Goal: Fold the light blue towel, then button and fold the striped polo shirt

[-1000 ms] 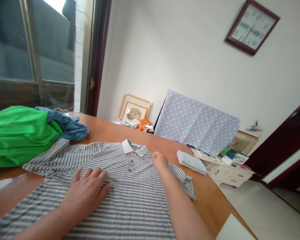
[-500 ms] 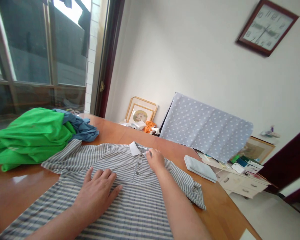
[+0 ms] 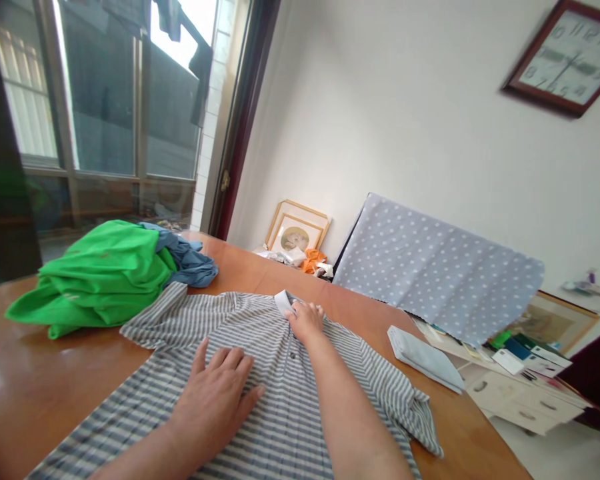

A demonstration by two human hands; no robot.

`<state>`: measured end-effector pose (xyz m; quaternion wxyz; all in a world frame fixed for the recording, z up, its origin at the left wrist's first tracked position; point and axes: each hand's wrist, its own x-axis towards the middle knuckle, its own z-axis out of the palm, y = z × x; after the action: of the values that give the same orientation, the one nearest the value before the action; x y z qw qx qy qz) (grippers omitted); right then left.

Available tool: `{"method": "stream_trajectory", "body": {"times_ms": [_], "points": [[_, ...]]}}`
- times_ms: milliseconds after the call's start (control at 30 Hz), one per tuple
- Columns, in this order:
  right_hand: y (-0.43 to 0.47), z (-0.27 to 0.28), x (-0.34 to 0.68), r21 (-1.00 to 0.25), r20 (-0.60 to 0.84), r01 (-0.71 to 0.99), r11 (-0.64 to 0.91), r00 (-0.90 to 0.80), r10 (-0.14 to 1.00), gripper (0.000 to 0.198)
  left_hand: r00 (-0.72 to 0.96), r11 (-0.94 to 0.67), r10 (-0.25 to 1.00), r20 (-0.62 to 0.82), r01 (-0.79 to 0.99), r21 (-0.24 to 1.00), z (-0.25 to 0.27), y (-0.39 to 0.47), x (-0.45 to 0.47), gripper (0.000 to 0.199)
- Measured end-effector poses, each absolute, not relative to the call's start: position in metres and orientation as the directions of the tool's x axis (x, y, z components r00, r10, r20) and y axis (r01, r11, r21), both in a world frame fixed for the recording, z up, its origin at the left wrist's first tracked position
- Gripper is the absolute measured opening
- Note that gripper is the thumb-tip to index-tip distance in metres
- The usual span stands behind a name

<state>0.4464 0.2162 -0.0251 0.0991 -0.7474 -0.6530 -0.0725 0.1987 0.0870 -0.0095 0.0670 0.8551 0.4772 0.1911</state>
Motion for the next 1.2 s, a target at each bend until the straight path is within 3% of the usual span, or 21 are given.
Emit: {"method": "stream_trajectory", "body": {"times_ms": [167,367,600,733,867,1000,1200], "points": [[0.221,-0.028,0.447,-0.067,0.244,0.984,-0.164,0.176,0.954,0.029,0.478,-0.542,0.838,0.262,0.785,0.302,-0.01,0.086,0.199,0.04],[0.22,-0.027,0.45,-0.115,0.233,0.98,-0.164,0.187,0.954,0.053,0.479,-0.522,0.853,0.208,0.786,0.33,-0.011,0.087,0.199,0.043],[0.228,-0.043,0.453,-0.153,0.086,0.977,-0.15,0.164,0.983,0.059,0.455,-0.492,0.87,0.187,0.793,0.359,-0.02,0.089,0.198,0.058],[0.227,-0.037,0.447,-0.152,0.134,0.977,-0.15,0.171,0.976,0.062,0.452,-0.482,0.875,0.172,0.793,0.372,-0.02,0.089,0.199,0.058],[0.226,-0.027,0.42,-0.13,0.216,0.991,0.002,0.027,0.976,0.057,0.452,-0.473,0.88,0.147,0.798,0.374,-0.018,0.089,0.199,0.059],[0.233,-0.03,0.387,-0.131,0.159,0.971,0.198,-0.177,0.971,0.054,0.456,-0.471,0.88,0.136,0.798,0.376,-0.017,0.088,0.199,0.061],[0.248,-0.043,0.374,-0.173,0.049,0.962,0.212,-0.207,0.977,0.064,0.455,-0.468,0.881,0.128,0.805,0.364,-0.018,0.088,0.2,0.063]]}}
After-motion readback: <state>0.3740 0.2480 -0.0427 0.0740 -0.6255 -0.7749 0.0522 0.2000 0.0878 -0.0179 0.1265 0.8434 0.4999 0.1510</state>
